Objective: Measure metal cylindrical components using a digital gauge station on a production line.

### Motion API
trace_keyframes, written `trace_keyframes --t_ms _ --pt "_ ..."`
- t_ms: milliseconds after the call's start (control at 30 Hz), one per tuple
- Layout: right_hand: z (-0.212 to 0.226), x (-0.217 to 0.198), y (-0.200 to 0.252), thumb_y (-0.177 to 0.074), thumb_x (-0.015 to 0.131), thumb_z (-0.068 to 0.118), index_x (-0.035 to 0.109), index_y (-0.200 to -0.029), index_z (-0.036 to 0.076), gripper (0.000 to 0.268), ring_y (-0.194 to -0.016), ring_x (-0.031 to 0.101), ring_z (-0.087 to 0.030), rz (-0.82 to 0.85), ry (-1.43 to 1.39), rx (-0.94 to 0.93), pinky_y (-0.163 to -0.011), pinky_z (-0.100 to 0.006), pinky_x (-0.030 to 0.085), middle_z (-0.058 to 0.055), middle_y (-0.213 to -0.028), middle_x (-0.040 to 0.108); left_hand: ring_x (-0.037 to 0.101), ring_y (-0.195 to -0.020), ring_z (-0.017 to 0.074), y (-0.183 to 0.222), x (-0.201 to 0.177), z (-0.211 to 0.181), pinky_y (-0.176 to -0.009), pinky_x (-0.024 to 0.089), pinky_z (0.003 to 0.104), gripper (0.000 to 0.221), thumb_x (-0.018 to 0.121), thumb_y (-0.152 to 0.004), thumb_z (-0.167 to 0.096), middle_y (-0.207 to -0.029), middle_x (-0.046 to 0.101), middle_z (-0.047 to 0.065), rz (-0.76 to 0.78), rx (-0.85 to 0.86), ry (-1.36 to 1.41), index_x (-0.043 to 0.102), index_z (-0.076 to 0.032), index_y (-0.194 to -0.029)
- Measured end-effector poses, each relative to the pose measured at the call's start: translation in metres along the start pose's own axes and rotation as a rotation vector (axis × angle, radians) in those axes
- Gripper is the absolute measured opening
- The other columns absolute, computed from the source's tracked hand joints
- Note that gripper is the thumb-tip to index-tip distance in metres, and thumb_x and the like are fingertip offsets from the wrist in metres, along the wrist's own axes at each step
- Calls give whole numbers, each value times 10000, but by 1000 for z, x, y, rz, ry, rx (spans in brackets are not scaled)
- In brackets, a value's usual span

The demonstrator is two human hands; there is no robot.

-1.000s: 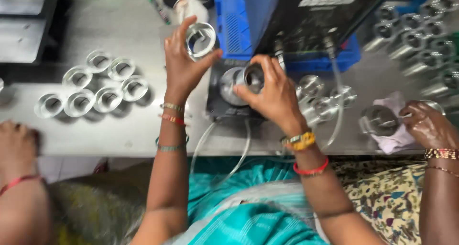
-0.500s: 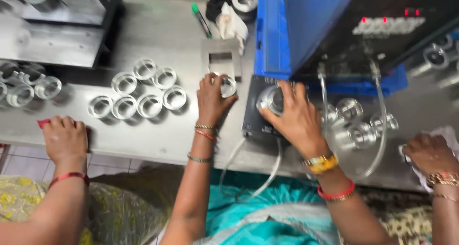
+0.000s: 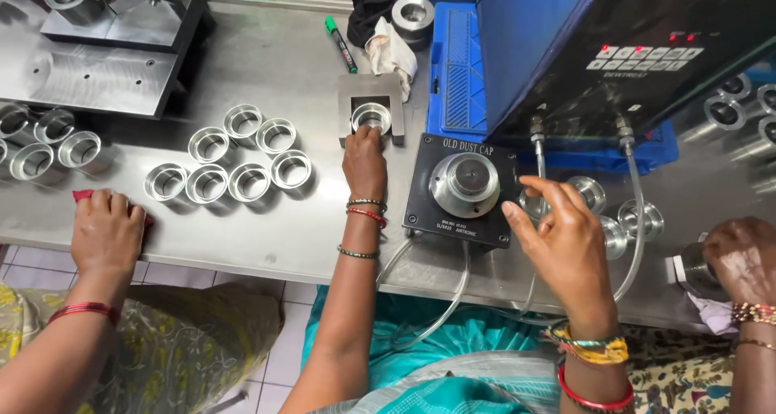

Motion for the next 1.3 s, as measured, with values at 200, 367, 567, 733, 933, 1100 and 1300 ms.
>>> trace_keyframes --t_ms 200,367,567,733,933,1100,1300 --pt "-16 -3 13 -886 782 260 720 -1206 72 377 -584 573 -143 -12 -1 35 -555 -314 495 -72 -1022 715 678 -916 320 -2 4 1 -774 551 436 260 597 -904 19 -1172 707 43 -19 -44 57 743 -96 -1086" --pt "-20 -7 26 -885 779 245 722 -1186 74 351 -575 585 -139 -15 -34 58 -555 -309 499 -63 -1028 722 675 -895 354 0 -18 -10 -709 539 476 157 664 -903 -118 -1117 683 88 42 -36 41 708 -69 -1046" --pt "-42 -17 36 -904 777 215 728 -1175 76 308 -610 603 -119 -80 -78 35 -587 -284 506 -65 -1027 727 619 -877 344 47 -61 -13 -682 524 458 396 816 -825 -410 -1071 671 95 112 -15 -76 672 -50 -910" --pt "-50 -23 36 -899 781 199 737 -1170 77 300 -606 597 -118 -67 -85 78 -569 -286 495 -63 -1011 727 593 -897 338 67 -109 -20 -678 498 470 383 822 -742 -326 -1040 651 115 164 -99 -207 696 -72 -1000" --pt "-44 -23 37 -920 777 191 742 -1176 70 285 -629 582 -115 -75 -100 28 -569 -285 481 -53 -999 724 599 -970 332 -13 -101 8 -853 507 445 405 615 -783 -47 -1039 624 141 -160 -51 16 669 -71 -1184" --pt "-52 -24 47 -911 769 213 744 -1171 78 294 -608 608 -123 -73 -77 83 -566 -294 491 -49 -985 735 692 -877 303 -69 -52 9 -807 544 422 286 679 -842 -198 -951 720 143 -7 -110 336 704 -70 -1097" --pt "-89 -25 47 -905 763 254 746 -1157 87 303 -608 633 -147 -122 -24 209 -578 -319 505 -53 -935 751 701 -939 279 26 -97 -101 -803 550 404 280 768 -904 -340 -1028 735 113 153 130 524 741 -106 -1055"
Point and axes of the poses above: each hand's wrist, its own y-axis away from the middle knuckle, its own x-axis out of the palm, z = x × y, the point moved 1 cm from there along -y, towards the middle knuckle
